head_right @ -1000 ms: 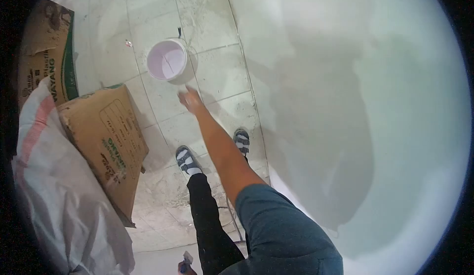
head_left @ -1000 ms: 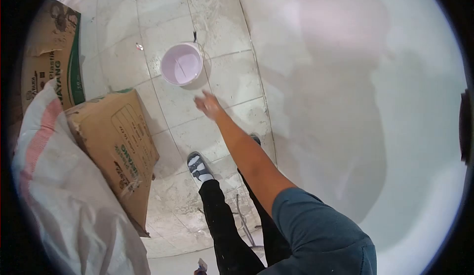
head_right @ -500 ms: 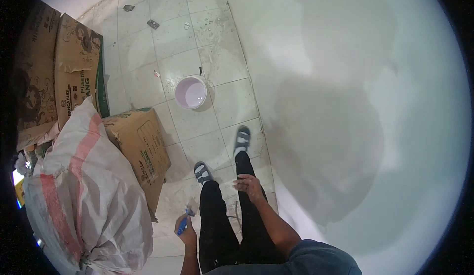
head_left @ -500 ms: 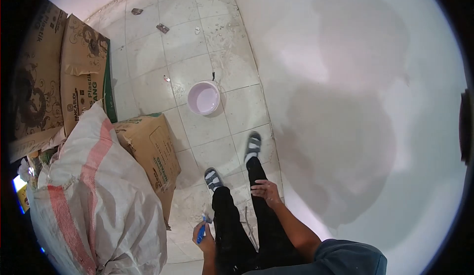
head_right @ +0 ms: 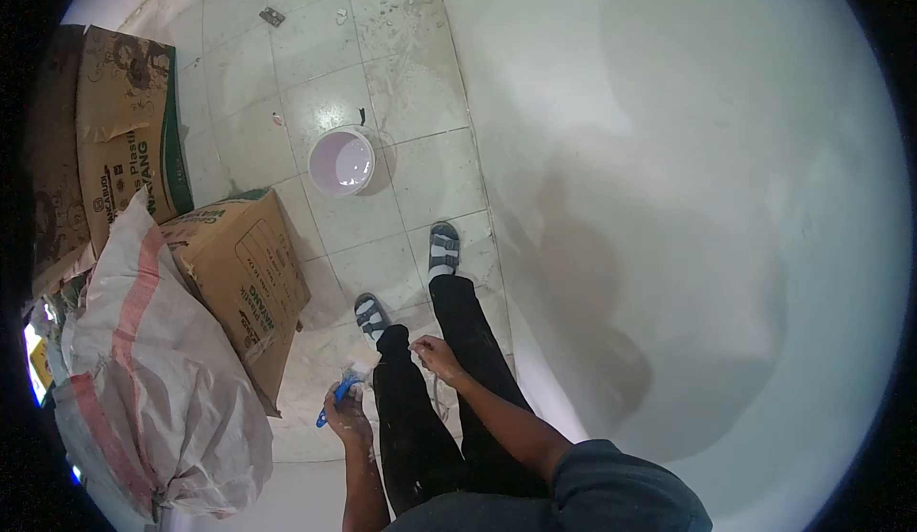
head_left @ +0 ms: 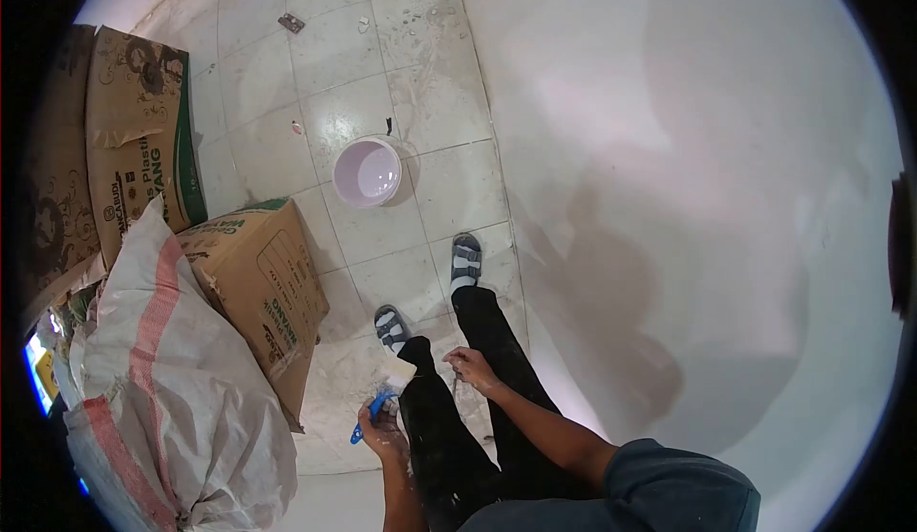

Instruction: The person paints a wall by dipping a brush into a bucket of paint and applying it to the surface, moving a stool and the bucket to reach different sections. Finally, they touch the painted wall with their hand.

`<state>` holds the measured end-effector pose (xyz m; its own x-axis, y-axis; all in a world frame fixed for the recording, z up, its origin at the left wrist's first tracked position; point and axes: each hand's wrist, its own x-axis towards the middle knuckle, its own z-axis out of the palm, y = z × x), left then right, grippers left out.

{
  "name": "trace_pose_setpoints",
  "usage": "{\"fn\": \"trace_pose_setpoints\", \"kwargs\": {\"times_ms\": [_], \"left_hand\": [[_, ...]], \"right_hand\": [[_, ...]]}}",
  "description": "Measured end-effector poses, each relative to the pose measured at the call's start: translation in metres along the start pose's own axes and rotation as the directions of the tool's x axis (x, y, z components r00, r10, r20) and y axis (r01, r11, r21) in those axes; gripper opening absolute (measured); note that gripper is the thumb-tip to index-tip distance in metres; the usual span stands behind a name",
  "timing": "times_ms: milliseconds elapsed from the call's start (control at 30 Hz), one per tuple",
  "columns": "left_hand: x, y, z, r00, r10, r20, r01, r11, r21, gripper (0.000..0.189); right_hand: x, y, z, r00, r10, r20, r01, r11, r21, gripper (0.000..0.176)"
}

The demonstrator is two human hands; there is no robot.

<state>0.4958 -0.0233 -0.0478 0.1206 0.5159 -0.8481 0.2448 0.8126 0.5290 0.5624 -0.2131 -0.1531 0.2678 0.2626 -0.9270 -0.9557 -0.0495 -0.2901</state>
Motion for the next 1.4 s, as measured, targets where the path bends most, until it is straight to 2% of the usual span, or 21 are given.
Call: {"fn": "trace_pose_setpoints", "kwargs": {"times_ms": [133,200,267,300,333,433,500,567,633,667,700,733,767,800,867,967,1067,1133,1233,1333,1400], "left_hand": [[0.051,-0.011,0.006,0.980,0.196,-0.043,-0.195,0.981,0.023,0.018],[0.090,-0.002,0.030,0.964,0.267,0.004,-0.267,0.961,0.067,0.014],[0.120,0.012,0.082,0.946,0.322,-0.020,-0.321,0.946,0.054,0.015],[0.151,0.009,0.088,0.954,0.301,0.005,-0.300,0.952,0.057,0.015],[0.177,0.006,0.098,0.956,0.293,0.035,-0.294,0.955,0.036,0.017],[0.229,0.001,0.139,0.951,0.303,0.066,-0.307,0.950,0.061,0.019],[0.258,-0.009,0.140,0.981,0.191,0.019,-0.190,0.981,-0.049,0.022],[0.244,-0.012,0.132,0.986,0.162,0.033,-0.162,0.987,-0.009,0.025],[0.221,-0.014,0.120,0.981,0.192,0.030,-0.192,0.981,-0.013,0.025],[0.214,-0.015,0.110,0.989,0.146,-0.030,-0.146,0.989,0.005,0.025],[0.215,-0.017,0.092,0.991,0.128,-0.047,-0.127,0.992,0.019,0.024],[0.217,-0.019,0.073,0.992,0.111,-0.063,-0.109,0.994,0.030,0.024],[0.217,-0.019,0.062,0.988,0.134,-0.078,-0.132,0.991,0.020,0.021],[0.220,-0.018,0.048,0.989,0.127,-0.073,-0.124,0.991,0.049,0.024],[0.232,-0.014,0.021,0.990,0.130,-0.063,-0.125,0.989,0.075,0.026],[0.241,-0.004,0.013,0.982,0.152,-0.111,-0.142,0.985,0.094,0.023],[0.258,0.005,0.014,0.976,0.201,-0.087,-0.191,0.975,0.109,0.020],[0.270,0.007,0.023,0.976,0.213,-0.050,-0.207,0.972,0.107,0.020],[0.288,0.011,0.042,0.968,0.248,-0.024,-0.244,0.963,0.112,0.019],[0.296,0.013,0.081,0.942,0.328,0.072,-0.335,0.929,0.159,0.016],[0.304,0.008,0.108,0.928,0.352,0.124,-0.371,0.905,0.208,0.015]], "right_hand": [[0.013,-0.006,0.000,0.999,0.020,0.033,-0.016,0.990,-0.138,0.019],[0.020,-0.005,0.002,0.997,-0.040,0.073,0.051,0.985,-0.164,0.019],[0.024,0.003,0.004,0.997,-0.006,0.076,0.020,0.984,-0.176,0.018],[0.026,0.010,0.003,0.997,0.016,0.076,-0.002,0.984,-0.181,0.017],[0.032,0.027,0.000,0.993,0.001,0.120,0.005,0.999,-0.054,0.017],[0.037,0.033,0.008,0.997,0.043,0.058,-0.033,0.988,-0.154,0.017],[0.061,0.054,0.004,0.992,0.108,0.062,-0.098,0.984,-0.149,0.020],[0.097,0.056,0.010,0.998,-0.043,-0.046,0.021,0.919,-0.394,0.023],[0.161,0.047,0.015,0.994,-0.069,-0.087,0.020,0.882,-0.471,0.026],[0.204,0.050,0.010,0.977,-0.210,-0.021,0.172,0.848,-0.502,0.029],[0.236,0.032,0.018,0.965,-0.248,-0.080,0.194,0.889,-0.415,0.035],[0.280,0.021,0.021,0.978,-0.193,-0.078,0.160,0.938,-0.309,0.045],[0.299,-0.022,0.037,0.981,-0.163,-0.102,0.141,0.970,-0.199,0.060],[0.332,-0.046,0.043,0.971,-0.185,-0.150,0.142,0.955,-0.259,0.077],[0.384,-0.090,0.055,0.965,-0.189,-0.180,0.169,0.978,-0.120,0.089],[0.419,-0.136,0.060,0.965,-0.174,-0.196,0.149,0.979,-0.136,0.085],[0.421,-0.152,0.060,0.979,-0.093,-0.179,0.089,0.996,-0.029,0.074],[0.412,-0.154,0.059,0.983,-0.153,-0.098,0.158,0.987,0.035,0.037],[0.407,-0.141,0.061,0.972,-0.180,-0.153,0.194,0.977,0.086,0.038],[0.385,-0.126,0.064,0.985,-0.073,-0.159,0.096,0.985,0.140,0.039],[0.378,-0.104,0.064,0.987,-0.096,-0.128,0.120,0.974,0.193,0.040]]}}
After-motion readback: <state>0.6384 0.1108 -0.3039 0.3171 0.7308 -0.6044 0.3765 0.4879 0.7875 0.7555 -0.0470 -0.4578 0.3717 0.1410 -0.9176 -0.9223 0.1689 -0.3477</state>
